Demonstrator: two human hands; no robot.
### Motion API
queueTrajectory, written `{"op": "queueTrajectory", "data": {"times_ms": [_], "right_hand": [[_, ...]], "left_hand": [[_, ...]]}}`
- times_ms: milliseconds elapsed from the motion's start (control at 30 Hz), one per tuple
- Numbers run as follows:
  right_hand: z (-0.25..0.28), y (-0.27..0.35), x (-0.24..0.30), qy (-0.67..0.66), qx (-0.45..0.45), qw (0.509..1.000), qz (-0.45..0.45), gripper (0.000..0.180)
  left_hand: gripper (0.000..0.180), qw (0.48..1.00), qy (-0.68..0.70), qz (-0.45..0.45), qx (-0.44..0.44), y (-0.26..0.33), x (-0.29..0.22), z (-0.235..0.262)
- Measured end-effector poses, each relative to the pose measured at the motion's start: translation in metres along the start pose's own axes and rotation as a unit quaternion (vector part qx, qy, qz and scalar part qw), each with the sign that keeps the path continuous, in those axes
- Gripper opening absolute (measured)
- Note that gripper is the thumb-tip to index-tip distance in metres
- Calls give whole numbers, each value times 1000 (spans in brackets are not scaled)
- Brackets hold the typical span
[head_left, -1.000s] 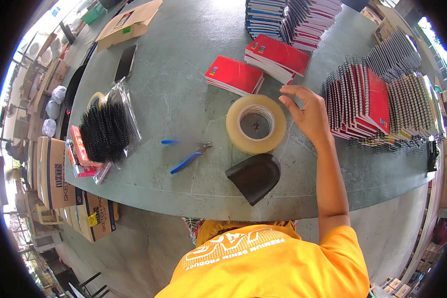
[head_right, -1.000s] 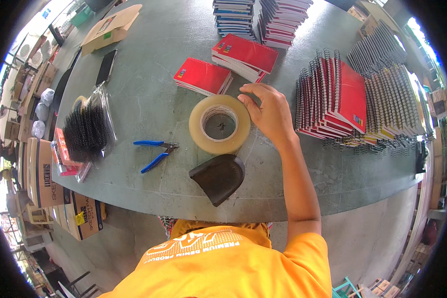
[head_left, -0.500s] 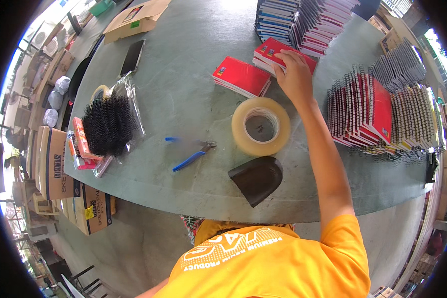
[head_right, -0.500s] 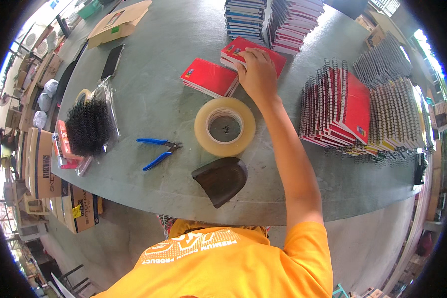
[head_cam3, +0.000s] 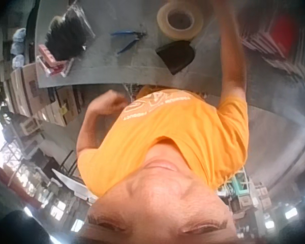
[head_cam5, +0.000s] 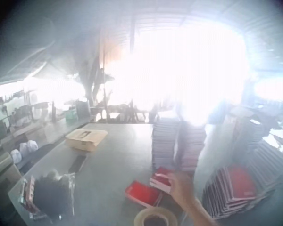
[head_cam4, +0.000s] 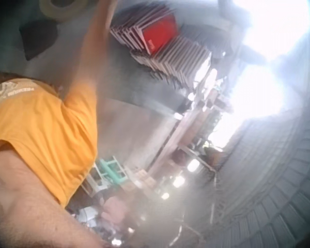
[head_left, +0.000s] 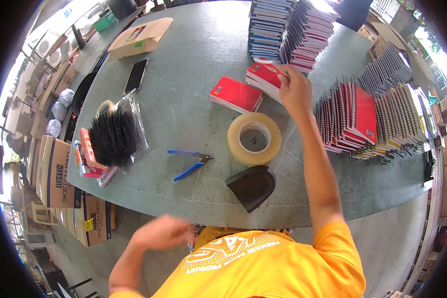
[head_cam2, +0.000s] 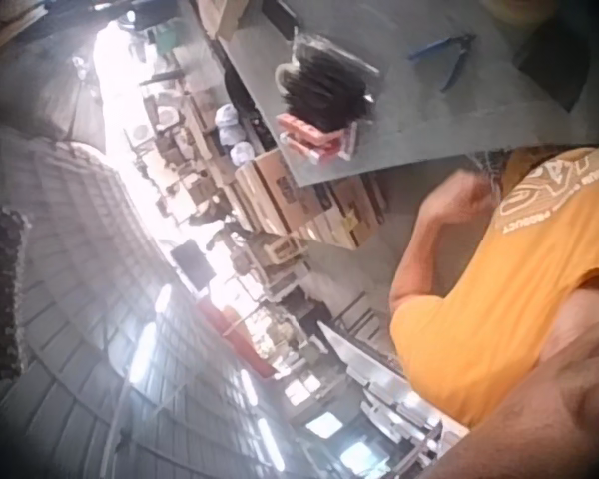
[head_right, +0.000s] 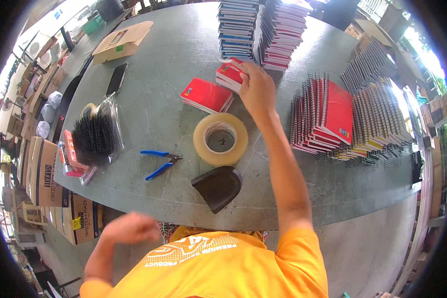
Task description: The person is manually inserting a spiral binding into red-covered notebooks. They slide the metal spiral into the punched holes of each notebook and then place the completed notebooks onto a stack.
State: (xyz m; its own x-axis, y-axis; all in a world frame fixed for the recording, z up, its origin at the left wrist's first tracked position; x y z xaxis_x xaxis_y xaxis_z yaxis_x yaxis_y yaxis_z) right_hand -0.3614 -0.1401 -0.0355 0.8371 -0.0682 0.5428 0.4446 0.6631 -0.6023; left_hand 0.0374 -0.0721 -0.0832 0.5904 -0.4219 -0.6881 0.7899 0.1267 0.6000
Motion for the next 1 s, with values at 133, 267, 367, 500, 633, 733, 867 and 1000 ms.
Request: {"op": "queueTrajectory", "data": {"times_ms": [133,267,367,500,633,733,867,1000], "right_hand": [[11,66,39,-519,-48,842,-136,18],[45,111,81,-604,-34,767,-214,25],[111,108,117,-560,-46,827,19,22],[133,118,180,-780,123,576,212,22],[135,130,192,-789,247,503,253,27],[133,126,200,-854,171,451,194,29],[132,122,196,-828,135,509,195,28],[121,93,204,-307,16,908,285,10]], "left_hand": [[41,817,437,-162,-341,-123,-23,59],[39,761,512,-275,-290,-148,-84,87],[21,795,457,-244,-317,-134,-73,100],[20,758,495,-210,-368,-126,-47,103],[21,785,463,-200,-359,-140,-36,94],[20,772,465,-181,-393,-135,-29,95],[19,815,416,-135,-381,-141,-18,96],[16,874,174,-214,-401,-139,-16,103]]}}
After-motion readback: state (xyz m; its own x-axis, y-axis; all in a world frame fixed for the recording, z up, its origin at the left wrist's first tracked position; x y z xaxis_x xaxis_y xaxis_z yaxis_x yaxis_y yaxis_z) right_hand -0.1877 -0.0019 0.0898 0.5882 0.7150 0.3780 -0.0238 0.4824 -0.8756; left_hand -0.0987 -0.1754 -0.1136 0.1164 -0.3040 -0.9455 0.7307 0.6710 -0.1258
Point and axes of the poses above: each hand's wrist, its own y-axis away from the middle knuckle, its own z-axis out of the back of the hand, x = y × z, the point moved 5 cm from there along -y, towards the middle knuckle, and after that the axes turned 1 degree about x, right-handed, at the moved point
